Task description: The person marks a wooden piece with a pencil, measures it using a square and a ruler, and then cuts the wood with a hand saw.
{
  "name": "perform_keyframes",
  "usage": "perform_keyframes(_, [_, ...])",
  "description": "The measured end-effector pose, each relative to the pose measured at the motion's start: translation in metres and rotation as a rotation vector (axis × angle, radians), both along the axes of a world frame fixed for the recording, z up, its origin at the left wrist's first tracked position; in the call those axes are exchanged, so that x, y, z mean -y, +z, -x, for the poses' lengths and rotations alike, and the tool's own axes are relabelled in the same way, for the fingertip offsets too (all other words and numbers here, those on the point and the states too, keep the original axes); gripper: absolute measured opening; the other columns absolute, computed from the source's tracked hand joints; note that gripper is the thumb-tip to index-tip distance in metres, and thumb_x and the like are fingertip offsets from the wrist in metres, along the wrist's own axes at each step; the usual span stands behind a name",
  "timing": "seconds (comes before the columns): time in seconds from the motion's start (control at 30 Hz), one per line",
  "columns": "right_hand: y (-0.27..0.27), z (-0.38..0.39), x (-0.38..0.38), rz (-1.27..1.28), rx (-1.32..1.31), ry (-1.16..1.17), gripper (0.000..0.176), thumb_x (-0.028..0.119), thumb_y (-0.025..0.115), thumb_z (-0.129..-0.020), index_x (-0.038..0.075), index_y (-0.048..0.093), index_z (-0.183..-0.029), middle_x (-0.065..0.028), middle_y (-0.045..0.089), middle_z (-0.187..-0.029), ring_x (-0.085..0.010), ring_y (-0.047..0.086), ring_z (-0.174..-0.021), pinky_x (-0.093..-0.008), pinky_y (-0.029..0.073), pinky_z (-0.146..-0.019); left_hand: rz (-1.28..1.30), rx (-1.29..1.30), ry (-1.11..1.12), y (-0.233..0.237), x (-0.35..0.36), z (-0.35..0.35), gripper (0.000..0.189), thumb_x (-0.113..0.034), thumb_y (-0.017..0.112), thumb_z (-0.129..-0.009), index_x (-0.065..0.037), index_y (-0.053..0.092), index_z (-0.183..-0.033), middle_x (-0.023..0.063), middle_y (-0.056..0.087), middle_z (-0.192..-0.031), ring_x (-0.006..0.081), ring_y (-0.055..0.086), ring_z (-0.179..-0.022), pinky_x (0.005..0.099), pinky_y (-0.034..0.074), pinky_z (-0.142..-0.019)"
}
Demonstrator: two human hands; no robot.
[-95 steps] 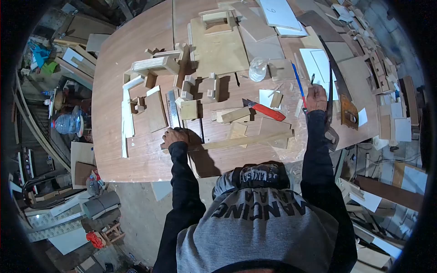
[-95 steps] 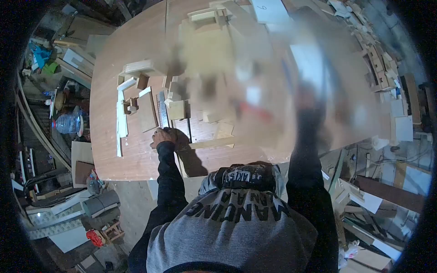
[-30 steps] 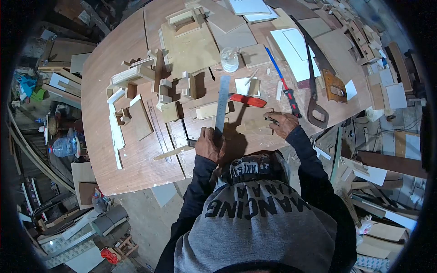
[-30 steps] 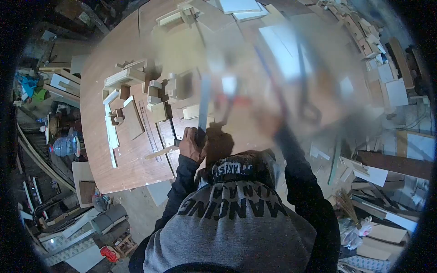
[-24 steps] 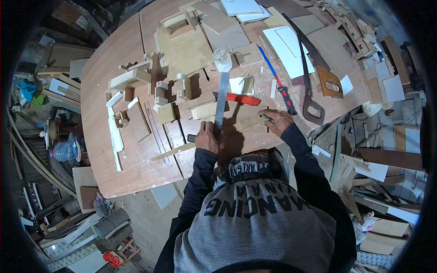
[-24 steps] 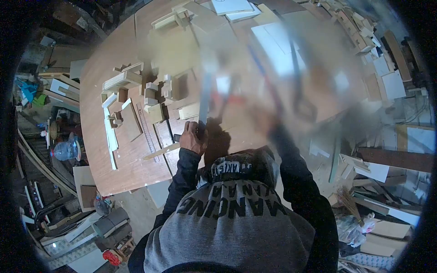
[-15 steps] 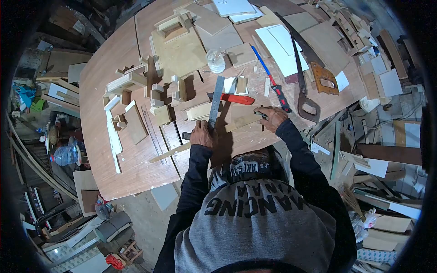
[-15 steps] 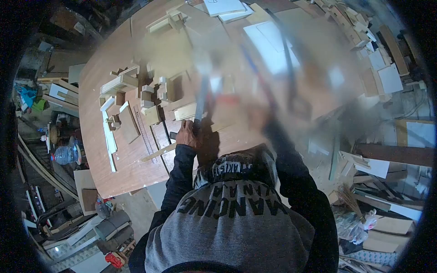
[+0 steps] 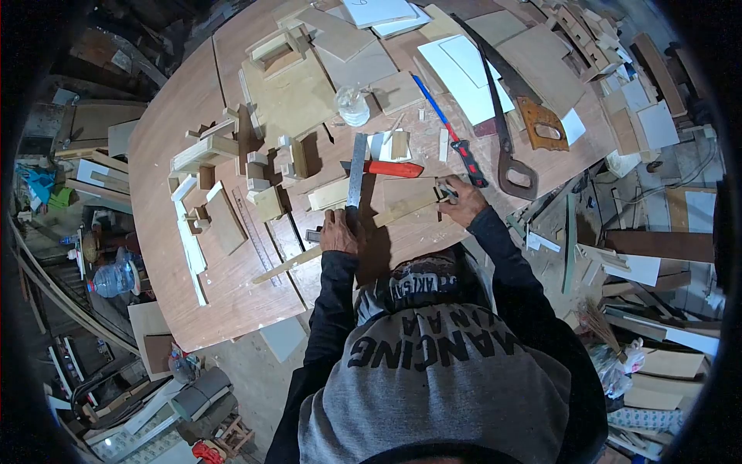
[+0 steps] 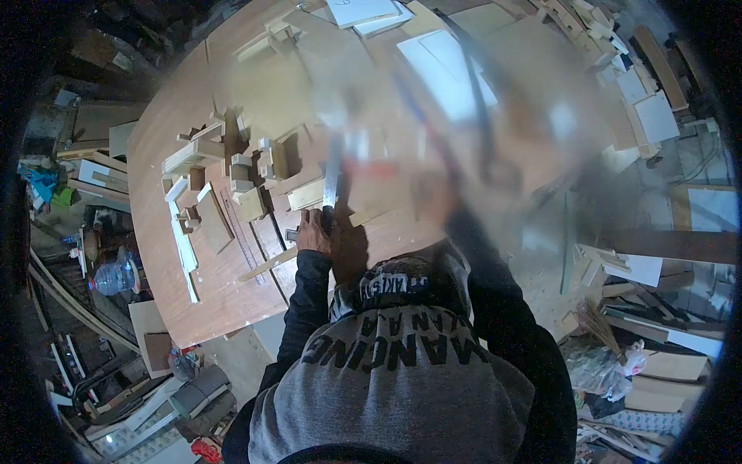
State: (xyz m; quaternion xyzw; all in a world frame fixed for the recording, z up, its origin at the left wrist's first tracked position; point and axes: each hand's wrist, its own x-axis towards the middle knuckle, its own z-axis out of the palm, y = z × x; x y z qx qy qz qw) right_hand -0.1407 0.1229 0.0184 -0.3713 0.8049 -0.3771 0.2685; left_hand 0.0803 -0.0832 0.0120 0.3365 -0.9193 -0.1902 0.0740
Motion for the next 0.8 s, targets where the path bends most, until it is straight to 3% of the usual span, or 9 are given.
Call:
perform_keyframes(0.13, [-0.015, -0.012, -0.011, 0.081, 0.120, -0.129, 0.041, 0.013, 0.067, -0.074, 0.003, 0.057, -0.113, -0.0136, 0.063, -0.098, -0.0224, 0.062, -0.086, -0.0319, 0.049, -0.077, -0.017, -0.035, 0.018, -0.007, 0.000, 0.000, 0.035, -0.024, 0.063, -0.073, -0.003, 0.054, -0.099, 0.0189, 0.051, -0.096, 0.0372, 0.053, -0.088, 0.0442, 0.046, -0.075])
perform_keyframes(0.23, [-0.029, -0.017, -0.013, 0.166, -0.084, -0.192, 0.034, 0.013, 0.064, -0.076, 0.005, 0.060, -0.110, -0.0094, 0.063, -0.087, -0.0158, 0.060, -0.079, -0.0287, 0.048, -0.071, 0.082, -0.019, -0.078, -0.014, 0.005, -0.002, 0.033, -0.023, 0.062, -0.074, -0.002, 0.055, -0.099, 0.0193, 0.051, -0.096, 0.0374, 0.050, -0.091, 0.0449, 0.044, -0.079])
perform_keyframes(0.33, [-0.054, -0.020, -0.014, 0.099, -0.006, -0.236, 0.030, 0.012, 0.063, -0.077, 0.006, 0.063, -0.107, -0.0065, 0.062, -0.078, -0.0126, 0.057, -0.071, -0.0265, 0.047, -0.066, -0.036, 0.033, -0.042, -0.007, 0.005, 0.001, 0.036, -0.030, 0.057, -0.077, 0.000, 0.058, -0.098, 0.0200, 0.055, -0.101, 0.0364, 0.046, -0.105, 0.0458, 0.036, -0.093])
perform_keyframes(0.4, [-0.105, -0.024, -0.016, 0.479, 0.246, -0.456, 0.028, 0.010, 0.063, -0.078, 0.008, 0.065, -0.106, -0.0041, 0.058, -0.072, -0.0110, 0.052, -0.064, -0.0262, 0.045, -0.062, -0.020, 0.067, -0.066, -0.001, 0.004, 0.001, 0.036, -0.027, 0.058, -0.077, 0.000, 0.057, -0.100, 0.0200, 0.055, -0.102, 0.0377, 0.047, -0.104, 0.0456, 0.038, -0.092])
perform_keyframes(0.43, [-0.089, -0.026, -0.014, 0.479, 0.247, -0.456, 0.028, 0.010, 0.063, -0.078, 0.008, 0.065, -0.106, -0.0041, 0.058, -0.072, -0.0110, 0.052, -0.064, -0.0262, 0.045, -0.062, -0.020, 0.069, -0.066, 0.003, 0.003, 0.001, 0.036, -0.027, 0.058, -0.077, 0.000, 0.057, -0.100, 0.0200, 0.055, -0.102, 0.0377, 0.047, -0.104, 0.0456, 0.038, -0.092])
perform_keyframes(0.5, [-0.030, -0.031, -0.004, 0.207, 0.082, -0.458, 0.028, 0.010, 0.062, -0.079, 0.010, 0.066, -0.107, -0.0021, 0.054, -0.067, -0.0096, 0.048, -0.061, -0.0253, 0.042, -0.060, 0.003, 0.027, -0.047, 0.013, 0.000, 0.002, 0.036, -0.026, 0.058, -0.078, -0.001, 0.055, -0.104, 0.0194, 0.054, -0.103, 0.0383, 0.047, -0.103, 0.0457, 0.039, -0.090])
perform_keyframes(0.6, [-0.026, -0.037, -0.005, 0.181, 0.201, -0.494, 0.030, 0.011, 0.062, -0.080, 0.012, 0.065, -0.110, 0.0000, 0.051, -0.065, -0.0080, 0.045, -0.060, -0.0246, 0.041, -0.058, 0.100, -0.063, -0.122, 0.025, -0.011, 0.013, 0.046, -0.028, 0.062, -0.075, -0.003, 0.053, -0.112, 0.0183, 0.051, -0.105, 0.0365, 0.048, -0.098, 0.0452, 0.042, -0.083])
perform_keyframes(0.73, [-0.114, -0.041, -0.012, 0.248, 0.034, -0.615, 0.031, 0.013, 0.061, -0.081, 0.014, 0.065, -0.112, 0.0000, 0.049, -0.065, -0.0070, 0.044, -0.060, -0.0241, 0.040, -0.058, 0.048, -0.012, -0.284, 0.030, -0.042, 0.049, 0.054, -0.034, 0.062, -0.077, -0.010, 0.047, -0.122, 0.0119, 0.046, -0.117, 0.0309, 0.043, -0.109, 0.0508, 0.035, -0.088])
perform_keyframes(0.8, [-0.141, -0.039, -0.015, -0.067, -0.313, -0.600, 0.032, 0.015, 0.061, -0.081, 0.014, 0.064, -0.113, -0.0034, 0.056, -0.069, -0.0096, 0.049, -0.062, -0.0254, 0.043, -0.061, 0.080, 0.066, -0.317, 0.025, -0.052, 0.064, 0.054, -0.032, 0.062, -0.076, -0.011, 0.046, -0.124, 0.0100, 0.045, -0.118, 0.0291, 0.042, -0.111, 0.0526, 0.033, -0.089])
